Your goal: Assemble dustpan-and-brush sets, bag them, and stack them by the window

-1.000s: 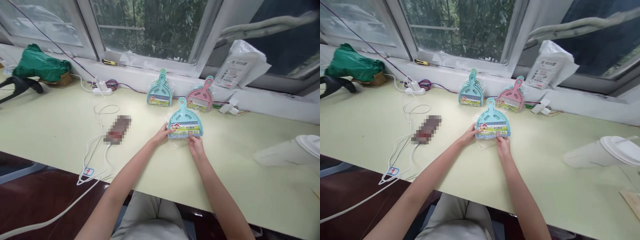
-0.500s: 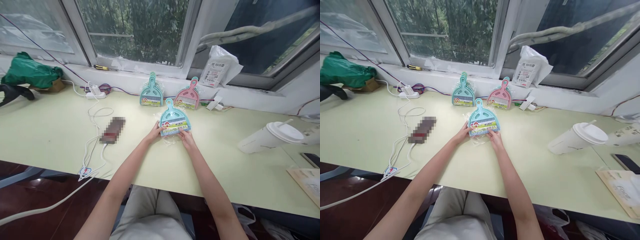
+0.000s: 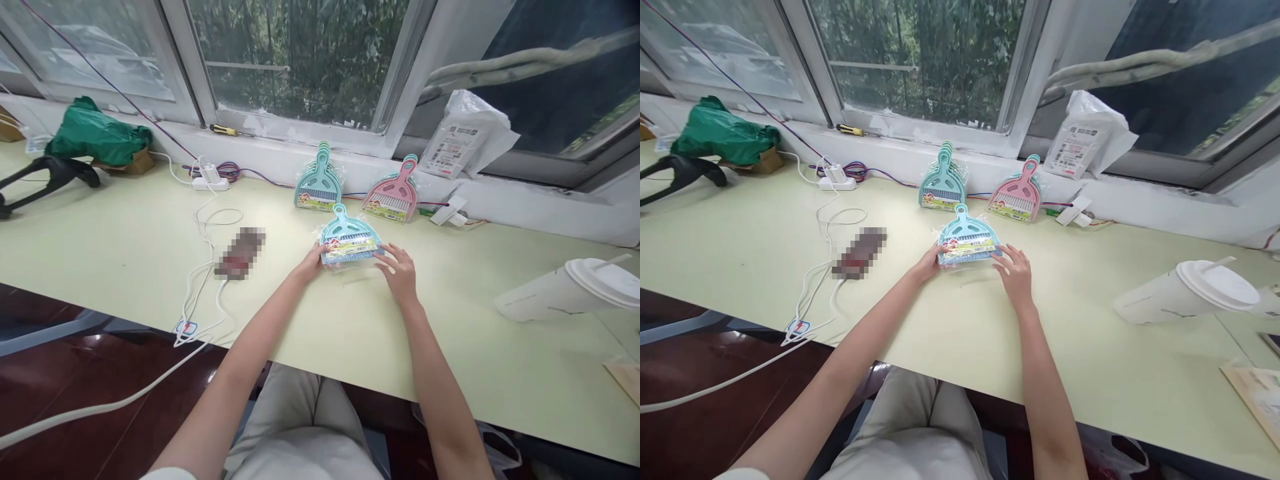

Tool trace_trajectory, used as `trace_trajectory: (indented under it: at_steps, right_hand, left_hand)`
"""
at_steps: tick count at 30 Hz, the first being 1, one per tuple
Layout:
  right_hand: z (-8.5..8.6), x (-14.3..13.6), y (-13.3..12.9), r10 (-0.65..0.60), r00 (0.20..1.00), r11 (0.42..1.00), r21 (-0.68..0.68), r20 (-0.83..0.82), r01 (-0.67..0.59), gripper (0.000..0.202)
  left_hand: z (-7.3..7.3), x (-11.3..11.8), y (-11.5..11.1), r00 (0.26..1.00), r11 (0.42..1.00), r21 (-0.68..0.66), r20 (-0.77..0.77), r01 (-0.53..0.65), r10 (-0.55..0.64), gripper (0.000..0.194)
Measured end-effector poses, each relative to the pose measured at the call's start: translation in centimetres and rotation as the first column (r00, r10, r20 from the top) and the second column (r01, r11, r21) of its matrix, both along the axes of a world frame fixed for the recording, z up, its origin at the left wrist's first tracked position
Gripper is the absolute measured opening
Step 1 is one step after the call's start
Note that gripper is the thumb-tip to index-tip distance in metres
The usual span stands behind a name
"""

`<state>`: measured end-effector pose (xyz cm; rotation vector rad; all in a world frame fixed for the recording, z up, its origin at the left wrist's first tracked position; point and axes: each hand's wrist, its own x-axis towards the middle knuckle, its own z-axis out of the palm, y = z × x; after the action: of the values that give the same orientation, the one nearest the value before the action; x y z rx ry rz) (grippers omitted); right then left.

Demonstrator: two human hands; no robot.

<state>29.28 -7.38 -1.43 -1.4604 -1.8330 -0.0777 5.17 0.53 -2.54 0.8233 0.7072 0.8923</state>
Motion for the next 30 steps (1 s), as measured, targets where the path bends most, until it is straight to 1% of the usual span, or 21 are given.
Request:
trace_trajectory:
  at_steps: [1, 4, 7, 9, 12, 16, 19, 21, 22, 23, 24, 26, 27, 28, 29, 30]
  right_hand:
    - [-0.4, 0.1, 0.1, -0.019, 1.000, 0.999, 0.027, -0.024, 0.020, 0.020]
    - [-1.0, 0.4, 0.2, -0.048, 0.996, 0.997, 0.052, -0.076, 0.052, 0.023]
    - [-1.0, 0.3, 0.1, -0.087, 0.993, 0.994, 0.055, -0.074, 0.091, 0.023]
    - [-1.0, 0.2, 0.0, -0.113, 0.992, 0.991, 0.062, -0.060, 0.116, 0.024]
    - [-1.1, 0.2, 0.0, -0.136, 0.990, 0.990, 0.041, -0.035, 0.137, 0.025]
    - [-1.6, 0.3, 0.3, -0.214, 0.976, 0.977, -0.023, -0.042, 0.213, 0.027]
    - [-1.7, 0.0, 0.5, -0.261, 0.955, 0.965, -0.015, -0.142, 0.262, 0.028]
    - [-1.6, -0.3, 0.6, -0.223, 0.933, 0.973, -0.011, -0.283, 0.229, 0.027]
    - [-1.6, -0.4, 0.6, -0.183, 0.907, 0.982, -0.032, -0.379, 0.185, 0.029]
    - [-1.6, -0.5, 0.7, -0.138, 0.863, 0.990, -0.074, -0.486, 0.117, 0.035]
    - [-1.6, -0.5, 0.7, -0.105, 0.796, 0.991, -0.129, -0.596, 0.033, 0.044]
    - [-1.7, -0.4, 0.9, -0.109, 0.615, 0.965, -0.232, -0.781, -0.124, 0.059]
    - [-1.8, -0.2, 1.0, -0.139, 0.523, 0.948, -0.266, -0.841, -0.175, 0.062]
    - [-1.9, 0.0, 1.1, -0.174, 0.442, 0.937, -0.286, -0.880, -0.200, 0.062]
    - [-2.0, 0.2, 1.3, -0.208, 0.370, 0.935, -0.295, -0.905, -0.197, 0.060]
    - [-2.1, 0.4, 1.4, -0.236, 0.305, 0.939, -0.297, -0.923, -0.174, 0.057]
  left_hand:
    - [0.1, 0.1, -0.1, 1.000, 1.000, 0.002, -0.013, 0.008, -0.008, 0.055]
    - [0.4, 0.2, -0.5, 0.999, 0.999, 0.012, -0.040, 0.035, -0.034, 0.048]
    - [0.5, 0.1, -0.6, 0.996, 0.997, 0.032, -0.037, 0.077, -0.076, 0.042]
    - [0.5, -0.1, -0.6, 0.994, 0.993, 0.047, -0.038, 0.104, -0.102, 0.042]
    - [0.5, -0.4, -0.7, 0.985, 0.982, 0.086, -0.064, 0.167, -0.162, 0.048]
    - [0.6, -0.7, -0.9, 0.954, 0.949, 0.131, -0.123, 0.287, -0.272, 0.062]
    - [1.0, -0.7, -1.2, 0.935, 0.928, 0.143, -0.143, 0.344, -0.324, 0.070]
    - [1.2, -0.8, -1.4, 0.928, 0.921, 0.145, -0.150, 0.362, -0.341, 0.072]
    - [1.3, -0.8, -1.5, 0.925, 0.919, 0.145, -0.156, 0.368, -0.345, 0.073]
    - [1.3, -0.8, -1.6, 0.923, 0.917, 0.145, -0.165, 0.372, -0.348, 0.074]
    - [1.2, -0.7, -1.7, 0.921, 0.916, 0.144, -0.174, 0.374, -0.349, 0.076]
    - [1.0, -0.4, -1.8, 0.926, 0.926, 0.136, -0.194, 0.353, -0.325, 0.085]
    - [1.0, -0.1, -1.8, 0.938, 0.941, 0.137, -0.207, 0.310, -0.279, 0.091]
    - [0.9, 0.2, -1.9, 0.953, 0.958, 0.152, -0.221, 0.242, -0.205, 0.098]
    - [0.9, 0.5, -2.0, 0.967, 0.971, 0.183, -0.229, 0.154, -0.110, 0.103]
    - [0.9, 0.8, -2.1, 0.974, 0.971, 0.230, -0.227, 0.061, -0.007, 0.106]
